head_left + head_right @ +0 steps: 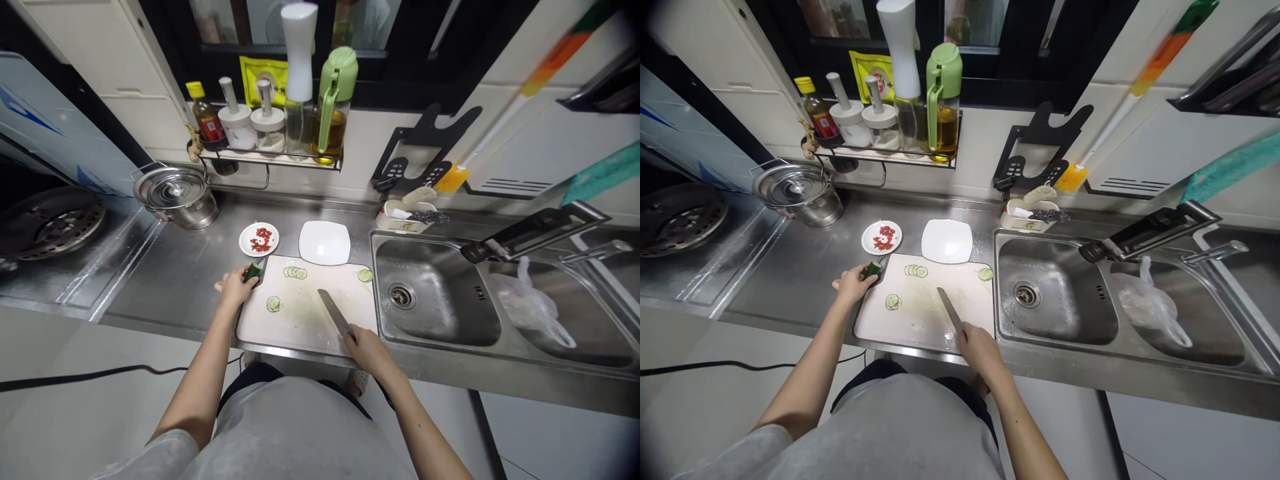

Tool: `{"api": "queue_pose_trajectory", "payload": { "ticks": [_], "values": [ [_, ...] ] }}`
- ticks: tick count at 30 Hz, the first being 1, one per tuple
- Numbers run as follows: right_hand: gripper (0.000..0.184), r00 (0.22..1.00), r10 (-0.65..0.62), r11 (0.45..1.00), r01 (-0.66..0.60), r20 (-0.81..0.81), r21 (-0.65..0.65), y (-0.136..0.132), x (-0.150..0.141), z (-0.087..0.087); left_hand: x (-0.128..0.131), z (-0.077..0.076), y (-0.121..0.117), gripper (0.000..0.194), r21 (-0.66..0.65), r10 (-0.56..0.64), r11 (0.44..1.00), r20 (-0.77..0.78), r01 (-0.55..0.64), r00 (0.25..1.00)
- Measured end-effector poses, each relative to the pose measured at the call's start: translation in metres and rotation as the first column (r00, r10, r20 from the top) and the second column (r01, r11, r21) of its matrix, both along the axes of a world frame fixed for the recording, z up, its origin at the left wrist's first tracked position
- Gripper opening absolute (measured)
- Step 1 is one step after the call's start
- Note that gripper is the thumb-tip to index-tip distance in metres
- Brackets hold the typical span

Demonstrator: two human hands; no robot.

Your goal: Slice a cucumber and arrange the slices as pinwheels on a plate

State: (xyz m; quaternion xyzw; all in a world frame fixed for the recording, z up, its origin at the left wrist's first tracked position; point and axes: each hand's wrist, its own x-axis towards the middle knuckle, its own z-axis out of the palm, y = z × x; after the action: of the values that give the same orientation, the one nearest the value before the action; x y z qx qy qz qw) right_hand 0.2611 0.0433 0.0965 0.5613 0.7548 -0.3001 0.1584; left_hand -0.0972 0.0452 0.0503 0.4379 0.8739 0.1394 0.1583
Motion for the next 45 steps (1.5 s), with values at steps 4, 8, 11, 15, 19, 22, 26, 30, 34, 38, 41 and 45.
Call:
{"api": "queue_pose_trajectory", "payload": {
  "ticks": [4,8,11,15,19,22,26,30,34,38,41,45],
  "values": [
    [0.025,1.000,-0.007,1.000,0.007,0.015,-0.002,0.001,-0.001,0.003,-0.005,-0.001,0.000,0.044,-0.049,-0.036,0.998,-0.066,0.033,0.997],
    [0.025,1.000,-0.014,1.000,0.014,0.018,-0.023,0.001,-0.001,0.005,-0.019,-0.003,-0.002,0.042,-0.056,-0.135,0.990,-0.064,0.131,0.989],
    [0.025,1.000,-0.009,1.000,0.010,0.020,-0.021,0.001,-0.001,0.006,-0.037,-0.005,-0.005,0.043,-0.068,-0.268,0.962,-0.079,0.263,0.960],
    [0.025,1.000,-0.017,1.000,0.017,0.012,-0.019,0.000,-0.001,0.008,-0.061,-0.012,-0.005,0.047,-0.069,-0.327,0.945,-0.105,0.321,0.939],
    [0.026,1.000,-0.012,1.000,0.012,0.014,-0.024,-0.001,-0.001,0.007,-0.075,-0.026,-0.003,0.050,0.013,-0.348,0.937,-0.066,0.350,0.935],
    [0.026,1.000,-0.011,1.000,0.011,0.005,-0.017,-0.001,-0.001,0.005,-0.081,-0.035,-0.001,0.050,0.121,-0.397,0.912,0.015,0.392,0.918],
    [0.026,1.000,-0.008,1.000,0.008,0.014,-0.012,0.000,-0.001,0.004,-0.083,-0.036,0.004,0.049,0.223,-0.443,0.885,0.126,0.409,0.888],
    [0.026,0.999,-0.009,1.000,0.009,0.031,-0.003,-0.001,0.000,0.005,-0.078,-0.020,0.008,0.051,0.215,-0.384,0.913,0.165,0.347,0.908],
    [0.025,1.000,-0.002,1.000,0.002,0.031,0.010,-0.003,0.002,0.004,-0.053,0.003,0.010,0.066,0.205,-0.148,0.969,0.031,0.139,0.989],
    [0.025,0.999,-0.011,1.000,0.010,0.033,0.028,-0.003,0.003,0.002,0.009,0.014,0.013,0.055,0.217,-0.078,0.972,-0.078,0.093,0.994],
    [0.026,1.000,-0.002,0.999,0.001,0.029,0.037,-0.001,0.002,0.000,0.062,0.010,0.020,0.042,0.136,-0.339,0.931,-0.022,0.339,0.940],
    [0.027,1.000,0.000,1.000,-0.001,0.021,0.028,-0.001,0.001,0.000,0.103,-0.004,0.034,0.038,0.051,-0.370,0.928,-0.001,0.369,0.929]
  ]
}}
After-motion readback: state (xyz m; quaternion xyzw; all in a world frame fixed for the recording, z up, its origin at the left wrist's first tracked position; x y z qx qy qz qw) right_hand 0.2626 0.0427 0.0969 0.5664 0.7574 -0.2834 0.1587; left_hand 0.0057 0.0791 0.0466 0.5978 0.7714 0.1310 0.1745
